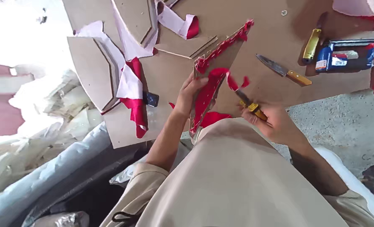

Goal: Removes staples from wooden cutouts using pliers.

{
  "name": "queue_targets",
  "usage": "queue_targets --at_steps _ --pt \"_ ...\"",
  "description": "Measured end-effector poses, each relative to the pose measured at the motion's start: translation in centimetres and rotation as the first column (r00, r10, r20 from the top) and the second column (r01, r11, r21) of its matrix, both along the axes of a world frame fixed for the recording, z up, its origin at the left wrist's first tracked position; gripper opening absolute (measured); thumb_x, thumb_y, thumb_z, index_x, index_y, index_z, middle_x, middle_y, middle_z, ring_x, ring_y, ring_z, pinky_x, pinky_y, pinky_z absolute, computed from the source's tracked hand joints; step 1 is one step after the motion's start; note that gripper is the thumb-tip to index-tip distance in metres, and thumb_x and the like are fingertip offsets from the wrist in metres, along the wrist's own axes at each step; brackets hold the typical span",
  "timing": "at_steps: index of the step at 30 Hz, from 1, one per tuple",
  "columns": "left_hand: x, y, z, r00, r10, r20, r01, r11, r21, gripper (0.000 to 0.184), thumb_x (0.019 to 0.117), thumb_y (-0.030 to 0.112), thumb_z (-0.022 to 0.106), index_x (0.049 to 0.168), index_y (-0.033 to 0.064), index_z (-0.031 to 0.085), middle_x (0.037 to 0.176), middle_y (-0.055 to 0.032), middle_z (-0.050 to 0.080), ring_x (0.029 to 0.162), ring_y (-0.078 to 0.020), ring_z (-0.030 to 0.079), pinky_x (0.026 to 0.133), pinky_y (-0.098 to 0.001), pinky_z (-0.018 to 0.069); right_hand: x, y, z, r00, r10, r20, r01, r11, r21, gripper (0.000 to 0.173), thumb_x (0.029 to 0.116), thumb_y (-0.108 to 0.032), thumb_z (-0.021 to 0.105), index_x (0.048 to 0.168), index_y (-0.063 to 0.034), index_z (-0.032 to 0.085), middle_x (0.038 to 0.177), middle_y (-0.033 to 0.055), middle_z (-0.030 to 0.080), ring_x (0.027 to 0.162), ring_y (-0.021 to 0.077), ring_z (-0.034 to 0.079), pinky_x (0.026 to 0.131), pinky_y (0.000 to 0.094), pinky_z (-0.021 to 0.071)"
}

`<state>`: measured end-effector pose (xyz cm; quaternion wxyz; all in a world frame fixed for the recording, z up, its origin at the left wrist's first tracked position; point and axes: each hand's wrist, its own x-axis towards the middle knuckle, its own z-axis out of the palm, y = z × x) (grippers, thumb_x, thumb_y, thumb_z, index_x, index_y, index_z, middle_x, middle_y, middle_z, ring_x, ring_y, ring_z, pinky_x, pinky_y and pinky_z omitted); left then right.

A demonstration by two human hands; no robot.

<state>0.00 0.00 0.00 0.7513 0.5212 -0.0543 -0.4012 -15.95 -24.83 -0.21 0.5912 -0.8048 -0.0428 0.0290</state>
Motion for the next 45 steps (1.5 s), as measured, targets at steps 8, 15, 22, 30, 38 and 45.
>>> queue_targets --at_steps 8,15,22,30,38,45 --pt "0.5 0.0 1.3 0.973 -0.074 0.221 0.077 0.997 -0.005 0.054 0.1068 0.051 0.042 0.144 0.0117 0.048 0.116 -0.0045 0.07 0.1 -0.0162 0.07 0.085 -0.0373 0.0619 1.7 -0.3 1.3 0.968 0.186 -0.17 -0.097 0.898 0.429 0.03 0.1074 -0.025 0.054 0.112 -0.0004 0.07 0.112 0.0085 0.074 0.105 0.0197 0.071 0.095 0.0383 0.06" --pt "0.4 0.5 1.4 0.897 -0.241 0.37 0.22 0.971 0.097 0.042 0.1095 0.037 0.043 0.14 0.0101 0.053 0.114 0.0026 0.071 0.1 -0.0061 0.069 0.087 -0.0277 0.0612 2.7 -1.1 1.1 0.909 0.327 -0.258 -0.127 0.809 0.574 0.027 0.1061 -0.023 0.055 0.102 -0.0003 0.07 0.096 0.0085 0.074 0.089 0.0182 0.072 0.084 0.0364 0.0618" --pt "-0.8 -1.6 1.7 0.985 -0.117 -0.126 0.113 0.993 -0.038 0.039 0.1096 0.038 0.034 0.117 0.0113 0.061 0.084 -0.0088 0.068 0.064 -0.0159 0.066 0.053 -0.0314 0.0572 1.6 3.5 -0.1 0.93 -0.181 0.318 0.286 0.903 -0.322 0.028 0.0991 -0.022 0.064 0.09 0.0041 0.065 0.084 0.0149 0.065 0.066 0.019 0.063 0.056 0.0328 0.0548" --pt "1.9 -0.8 0.8 0.992 0.054 0.115 -0.066 0.992 0.103 0.046 0.1104 0.041 0.036 0.145 0.0128 0.048 0.115 -0.0065 0.07 0.097 -0.0177 0.071 0.08 -0.0385 0.0632 0.6 1.1 1.1 0.994 -0.066 -0.085 0.074 0.992 0.101 0.027 0.1062 -0.03 0.056 0.108 -0.0065 0.07 0.113 0.0052 0.069 0.097 0.011 0.066 0.08 0.0288 0.0573" --pt "1.2 -0.8 2.9 0.721 -0.436 0.538 -0.206 0.607 0.767 0.059 0.1021 0.056 0.053 0.15 0.023 0.049 0.078 -0.0061 0.068 0.061 -0.0184 0.065 0.053 -0.0419 0.0549 2.0 0.5 1.2 0.952 0.132 -0.276 -0.105 0.988 0.109 0.031 0.1035 -0.04 0.06 0.108 -0.012 0.072 0.096 -0.0021 0.072 0.084 0.0058 0.066 0.074 0.0282 0.0564" --pt "2.4 1.0 0.1 0.775 -0.157 0.612 0.148 0.987 0.065 0.042 0.1079 0.046 0.046 0.129 0.0115 0.058 0.099 0.0113 0.067 0.088 0.003 0.064 0.078 -0.0196 0.0577 3.3 -2.4 1.5 0.941 0.279 -0.192 -0.242 0.95 0.196 0.03 0.1043 -0.037 0.059 0.107 -0.0103 0.072 0.099 -0.0026 0.074 0.089 0.0049 0.068 0.079 0.0243 0.0582"
